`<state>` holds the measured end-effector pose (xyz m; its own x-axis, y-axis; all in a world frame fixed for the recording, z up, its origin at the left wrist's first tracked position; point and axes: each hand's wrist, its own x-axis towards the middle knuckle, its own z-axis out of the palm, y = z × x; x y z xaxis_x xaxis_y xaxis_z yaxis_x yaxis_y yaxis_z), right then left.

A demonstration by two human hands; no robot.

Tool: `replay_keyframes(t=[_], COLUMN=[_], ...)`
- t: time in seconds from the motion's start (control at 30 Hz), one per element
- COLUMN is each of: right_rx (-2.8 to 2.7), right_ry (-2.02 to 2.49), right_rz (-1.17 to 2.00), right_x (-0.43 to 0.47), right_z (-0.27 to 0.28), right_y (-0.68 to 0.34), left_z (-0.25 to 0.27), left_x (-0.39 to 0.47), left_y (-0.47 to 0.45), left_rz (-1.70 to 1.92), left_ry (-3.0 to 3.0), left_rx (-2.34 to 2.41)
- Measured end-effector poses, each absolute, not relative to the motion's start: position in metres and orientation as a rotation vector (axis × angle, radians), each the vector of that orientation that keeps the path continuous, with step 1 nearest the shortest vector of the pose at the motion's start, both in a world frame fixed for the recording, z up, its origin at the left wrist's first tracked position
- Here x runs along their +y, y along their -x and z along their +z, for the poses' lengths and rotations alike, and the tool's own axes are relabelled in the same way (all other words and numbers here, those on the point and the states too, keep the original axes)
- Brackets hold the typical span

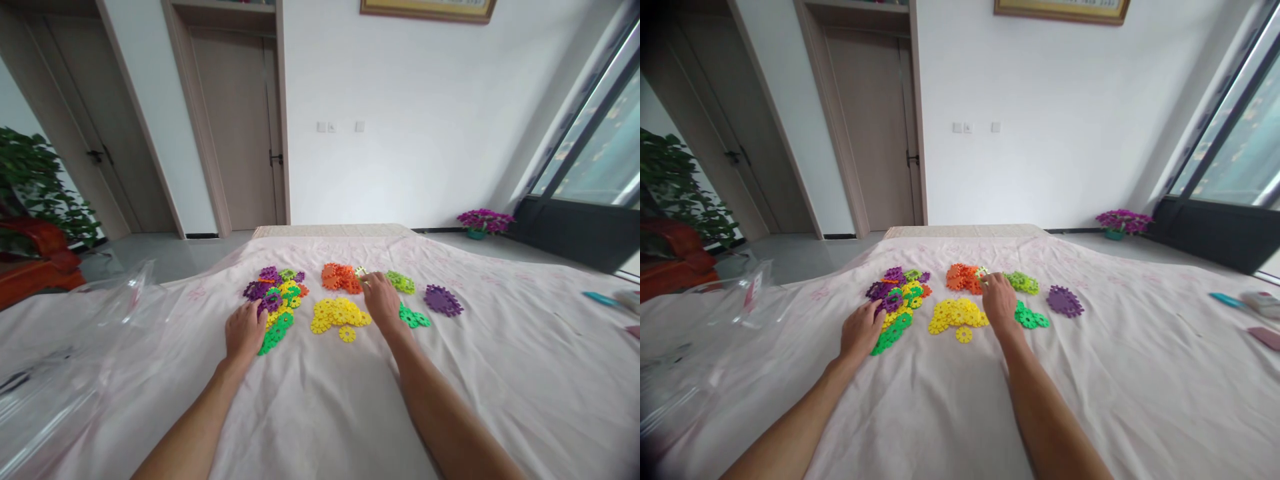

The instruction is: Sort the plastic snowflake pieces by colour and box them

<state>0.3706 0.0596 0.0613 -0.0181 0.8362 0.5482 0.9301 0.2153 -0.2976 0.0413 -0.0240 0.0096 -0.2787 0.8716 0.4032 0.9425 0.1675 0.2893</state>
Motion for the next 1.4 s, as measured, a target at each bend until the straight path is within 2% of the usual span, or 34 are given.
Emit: replay_keyframes(t=[0.33, 0.77, 1.07, 1.2, 1.4], right_rx=[-1.589, -1.787, -1.937, -1.896, -2.308], right_ry=[2.172, 2.258, 2.162, 2.089, 1.787], right_rz=[0.028, 0.057, 0.020, -0.096, -0.175], right_x=[0.082, 0.121, 0.155, 0.154, 0.157], right_z=[0.047, 0.047, 0.044, 0.044, 0.038], right_y=[-0.451, -0.462, -0.468, -0.463, -0.450], left_z=[0.008, 0.008, 0.007, 0.006, 0.008], left_x=[-0.024, -0.023, -0.022, -0.022, -0.023], left_y=[-0.041, -0.041, -0.040, -0.040, -0.041], left_rz=[-0.779, -0.728, -0.726, -0.738, -0.758], left_ry=[1.780, 1.798, 1.811, 1.809, 1.792], left_rx=[-2.263, -2.240, -2.221, -2.223, -2.243])
